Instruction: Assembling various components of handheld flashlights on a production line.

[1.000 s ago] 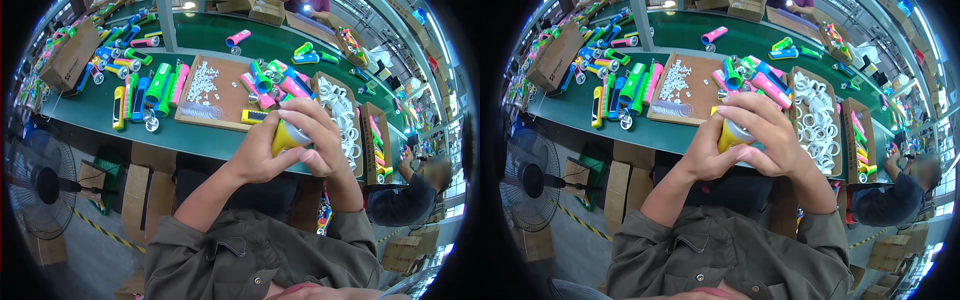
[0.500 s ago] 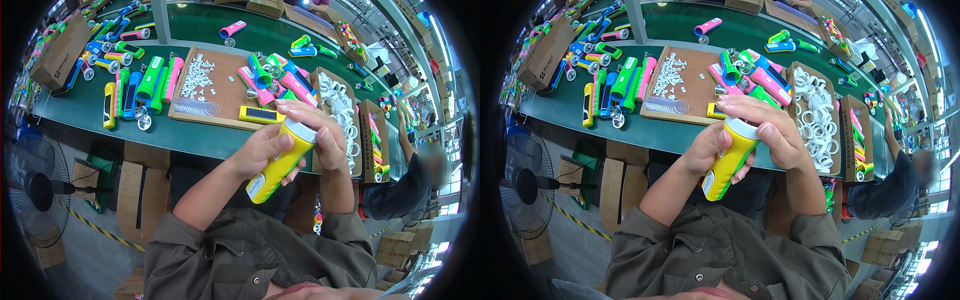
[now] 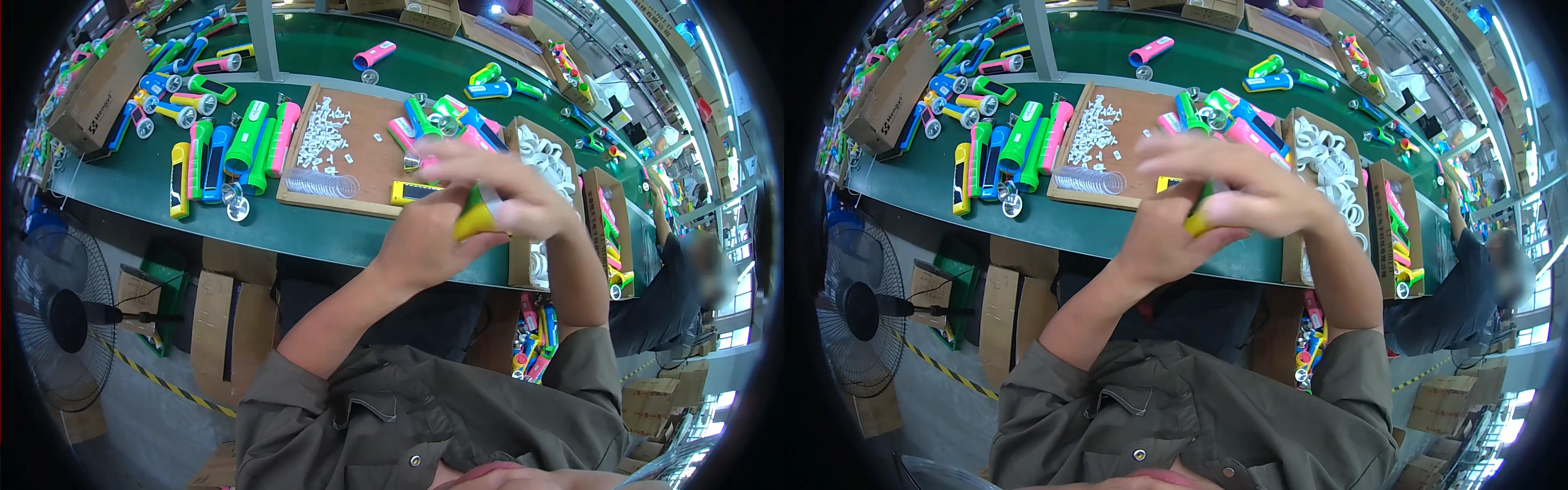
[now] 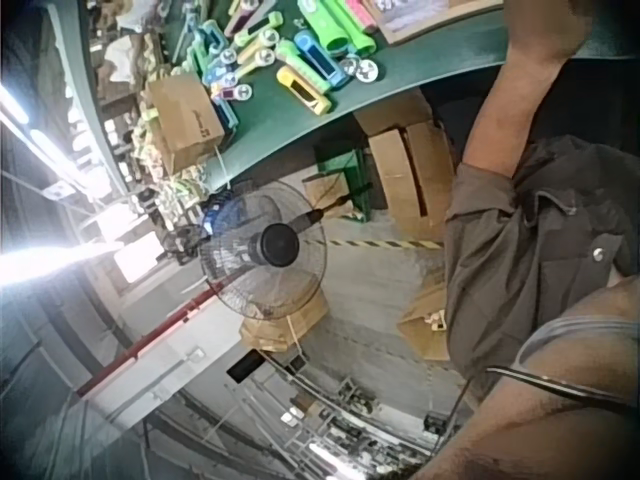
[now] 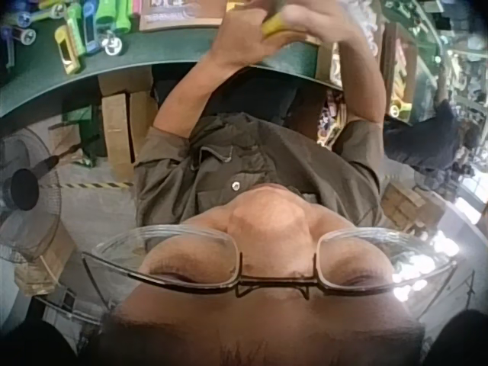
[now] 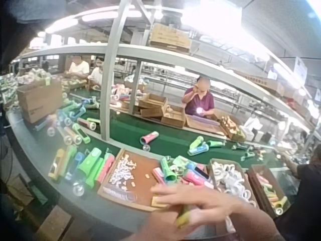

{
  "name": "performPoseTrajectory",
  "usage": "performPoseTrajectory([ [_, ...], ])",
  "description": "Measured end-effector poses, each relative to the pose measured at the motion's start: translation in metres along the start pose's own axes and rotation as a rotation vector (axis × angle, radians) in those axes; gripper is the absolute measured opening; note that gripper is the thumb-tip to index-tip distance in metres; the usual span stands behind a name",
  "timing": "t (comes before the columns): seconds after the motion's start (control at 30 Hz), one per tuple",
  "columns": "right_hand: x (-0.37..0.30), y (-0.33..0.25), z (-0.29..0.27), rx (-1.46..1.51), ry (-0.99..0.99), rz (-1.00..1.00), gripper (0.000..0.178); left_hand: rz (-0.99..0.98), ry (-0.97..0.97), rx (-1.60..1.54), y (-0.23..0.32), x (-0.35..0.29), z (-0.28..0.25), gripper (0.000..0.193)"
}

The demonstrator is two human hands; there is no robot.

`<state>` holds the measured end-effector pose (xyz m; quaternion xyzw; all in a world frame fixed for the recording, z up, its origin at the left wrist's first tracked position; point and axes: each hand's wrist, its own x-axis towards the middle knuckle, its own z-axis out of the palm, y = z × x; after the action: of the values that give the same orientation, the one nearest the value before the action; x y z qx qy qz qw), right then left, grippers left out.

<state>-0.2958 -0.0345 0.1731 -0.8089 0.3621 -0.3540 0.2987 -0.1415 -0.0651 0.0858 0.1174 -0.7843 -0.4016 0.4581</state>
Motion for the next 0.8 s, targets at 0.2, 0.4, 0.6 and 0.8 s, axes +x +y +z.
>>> performPoseTrajectory([
  [0.2,0.014,0.02,0.0,0.147,0.207,0.95,0.074,-0.074,-0.004,0.37,-0.031,0.012,0.006,0.059],
  [0.4,-0.001,0.017,-0.013,-0.175,-0.055,0.14,0.065,-0.04,0.012,0.161,-0.021,0.017,0.007,0.063],
  [0.6,0.01,0.023,-0.004,0.204,0.347,0.928,0.073,-0.005,0.004,0.472,-0.031,0.023,0.011,0.066],
  [0.8,-0.02,0.021,-0.02,-0.361,-0.039,0.061,0.053,0.084,0.0,0.085,-0.02,0.022,0.003,0.058],
])
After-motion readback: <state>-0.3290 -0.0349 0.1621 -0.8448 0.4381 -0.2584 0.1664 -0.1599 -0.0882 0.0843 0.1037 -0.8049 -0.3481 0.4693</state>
